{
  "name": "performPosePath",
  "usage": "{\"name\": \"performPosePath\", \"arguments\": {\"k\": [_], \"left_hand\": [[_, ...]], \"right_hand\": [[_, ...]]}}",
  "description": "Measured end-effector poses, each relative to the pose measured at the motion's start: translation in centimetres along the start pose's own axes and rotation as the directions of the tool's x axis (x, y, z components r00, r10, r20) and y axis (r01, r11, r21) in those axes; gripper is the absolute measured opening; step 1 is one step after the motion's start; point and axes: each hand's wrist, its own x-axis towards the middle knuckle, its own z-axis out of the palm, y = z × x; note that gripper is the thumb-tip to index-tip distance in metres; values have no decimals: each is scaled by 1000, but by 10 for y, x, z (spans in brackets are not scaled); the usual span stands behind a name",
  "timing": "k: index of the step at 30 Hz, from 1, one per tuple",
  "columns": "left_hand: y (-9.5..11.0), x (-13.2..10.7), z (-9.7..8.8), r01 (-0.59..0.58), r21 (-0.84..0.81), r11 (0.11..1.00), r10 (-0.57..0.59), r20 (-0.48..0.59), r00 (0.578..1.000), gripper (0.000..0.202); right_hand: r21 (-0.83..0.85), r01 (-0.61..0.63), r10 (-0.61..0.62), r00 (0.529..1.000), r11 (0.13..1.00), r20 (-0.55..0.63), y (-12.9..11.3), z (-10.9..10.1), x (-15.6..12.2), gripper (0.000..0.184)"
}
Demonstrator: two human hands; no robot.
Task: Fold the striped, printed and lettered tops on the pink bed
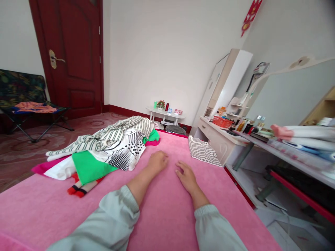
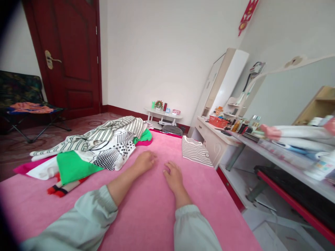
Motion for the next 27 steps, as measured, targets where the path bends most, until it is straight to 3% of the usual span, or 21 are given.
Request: {"name": "performPosePath", "arguments": {"k": [2,3,4,6,8,9,11,14,19,22,27], "left_hand": [[-18,6,-25,89,8,996,-86,-174,981,34],[-27,7,-39,147,3,989,-139,-304,942,34],[-35,8,-52,212,-11,977,-195,-438,877,33],[-51,6,-75,336,-79,939,-303,-655,692,36],[-67,2,-92,415,-188,890,-406,-740,536,47],[-75,0,-97,438,-257,861,-466,-742,482,52],[-92,-2,-101,458,-402,793,-592,-687,422,60],[-115,-3,-99,461,-507,728,-681,-612,402,66],[-129,-2,-95,499,-404,767,-621,-662,420,72],[-129,-3,-97,581,-344,738,-652,-587,480,65],[-124,-6,-102,637,-195,745,-649,-432,627,25]], "right_hand": [[17,5,-5,1000,1000,-1,2,1,0,41],[23,7,-7,1000,1000,-2,3,1,0,41],[27,11,-11,1000,1000,-2,3,1,0,40],[34,21,-20,1000,999,-6,4,2,0,41],[39,24,-24,1000,999,-9,4,2,0,40],[40,24,-23,1000,999,-10,5,2,0,40],[39,22,-22,1000,999,-9,6,3,1,39],[38,32,-32,999,999,-10,7,3,1,39],[39,43,-43,999,998,-14,8,4,1,39],[33,44,-43,999,998,-17,8,3,0,39],[41,34,-33,999,999,-14,6,3,0,39]]}}
